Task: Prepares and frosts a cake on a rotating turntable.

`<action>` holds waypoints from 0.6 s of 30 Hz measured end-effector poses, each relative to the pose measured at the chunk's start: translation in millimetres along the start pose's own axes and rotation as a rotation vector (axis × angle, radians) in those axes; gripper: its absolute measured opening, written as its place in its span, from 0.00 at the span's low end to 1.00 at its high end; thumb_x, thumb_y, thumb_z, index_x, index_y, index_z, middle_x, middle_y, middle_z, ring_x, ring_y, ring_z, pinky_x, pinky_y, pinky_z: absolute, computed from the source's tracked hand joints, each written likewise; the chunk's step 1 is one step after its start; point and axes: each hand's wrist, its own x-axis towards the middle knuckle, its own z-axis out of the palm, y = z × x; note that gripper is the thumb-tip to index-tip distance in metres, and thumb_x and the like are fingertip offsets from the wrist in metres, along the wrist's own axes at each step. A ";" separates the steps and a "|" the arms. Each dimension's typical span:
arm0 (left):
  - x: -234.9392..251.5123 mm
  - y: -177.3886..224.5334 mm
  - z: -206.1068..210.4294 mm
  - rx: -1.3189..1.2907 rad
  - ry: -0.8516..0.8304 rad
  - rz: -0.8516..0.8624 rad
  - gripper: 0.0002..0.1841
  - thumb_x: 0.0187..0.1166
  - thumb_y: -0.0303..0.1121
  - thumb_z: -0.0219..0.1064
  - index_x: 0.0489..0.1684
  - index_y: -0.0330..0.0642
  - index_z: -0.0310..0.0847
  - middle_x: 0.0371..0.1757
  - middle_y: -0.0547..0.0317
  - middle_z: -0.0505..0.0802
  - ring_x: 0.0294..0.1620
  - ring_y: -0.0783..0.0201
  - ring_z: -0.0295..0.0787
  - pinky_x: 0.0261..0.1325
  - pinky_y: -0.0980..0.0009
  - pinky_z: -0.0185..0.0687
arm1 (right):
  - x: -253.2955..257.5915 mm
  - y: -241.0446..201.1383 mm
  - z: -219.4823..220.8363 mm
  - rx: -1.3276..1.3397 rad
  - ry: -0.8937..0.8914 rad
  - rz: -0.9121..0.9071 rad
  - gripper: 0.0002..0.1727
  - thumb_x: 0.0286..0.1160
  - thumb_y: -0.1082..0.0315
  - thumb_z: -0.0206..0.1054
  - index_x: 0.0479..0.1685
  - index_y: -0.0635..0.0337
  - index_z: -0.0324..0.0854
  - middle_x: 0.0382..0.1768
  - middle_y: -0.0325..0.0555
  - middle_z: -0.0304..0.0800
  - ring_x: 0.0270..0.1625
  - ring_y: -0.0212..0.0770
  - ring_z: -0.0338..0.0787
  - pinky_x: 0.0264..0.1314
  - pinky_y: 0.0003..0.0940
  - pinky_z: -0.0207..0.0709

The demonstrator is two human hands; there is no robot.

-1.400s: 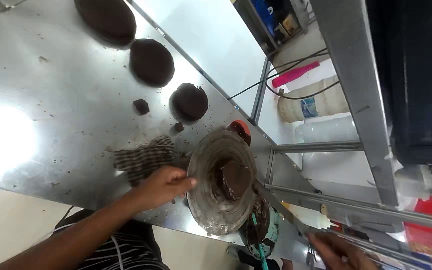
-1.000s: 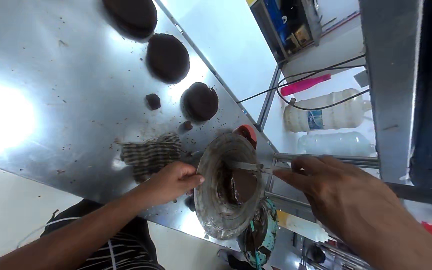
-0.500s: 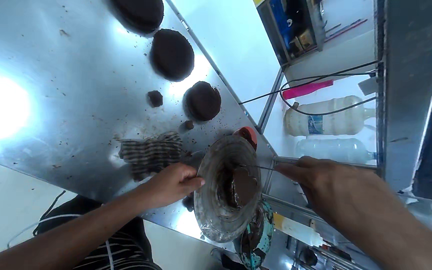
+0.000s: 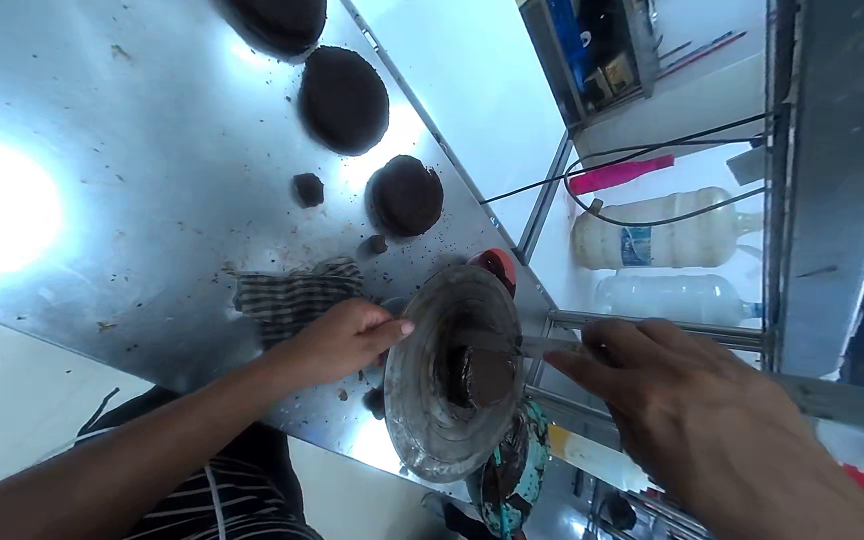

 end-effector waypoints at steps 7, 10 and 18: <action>-15.6 -8.7 3.0 -0.024 -0.188 -0.004 0.14 0.86 0.41 0.65 0.36 0.42 0.89 0.28 0.62 0.90 0.27 0.72 0.85 0.34 0.74 0.81 | 5.6 14.2 5.2 -0.049 -0.002 0.012 0.22 0.65 0.74 0.72 0.56 0.38 0.94 0.39 0.42 0.89 0.34 0.49 0.88 0.23 0.43 0.75; -9.2 -3.5 -0.1 0.003 -0.112 0.011 0.16 0.88 0.42 0.63 0.31 0.43 0.87 0.24 0.64 0.88 0.24 0.73 0.82 0.29 0.77 0.76 | 2.0 8.4 4.2 -0.042 0.005 0.004 0.23 0.64 0.75 0.69 0.55 0.39 0.94 0.38 0.43 0.88 0.34 0.49 0.87 0.22 0.42 0.73; -5.1 0.5 -4.0 0.014 -0.068 -0.012 0.19 0.89 0.45 0.61 0.33 0.43 0.88 0.26 0.62 0.90 0.24 0.71 0.84 0.30 0.76 0.79 | -17.4 -8.6 8.4 0.000 -0.004 -0.003 0.23 0.71 0.73 0.60 0.57 0.37 0.93 0.39 0.46 0.87 0.36 0.52 0.85 0.29 0.45 0.73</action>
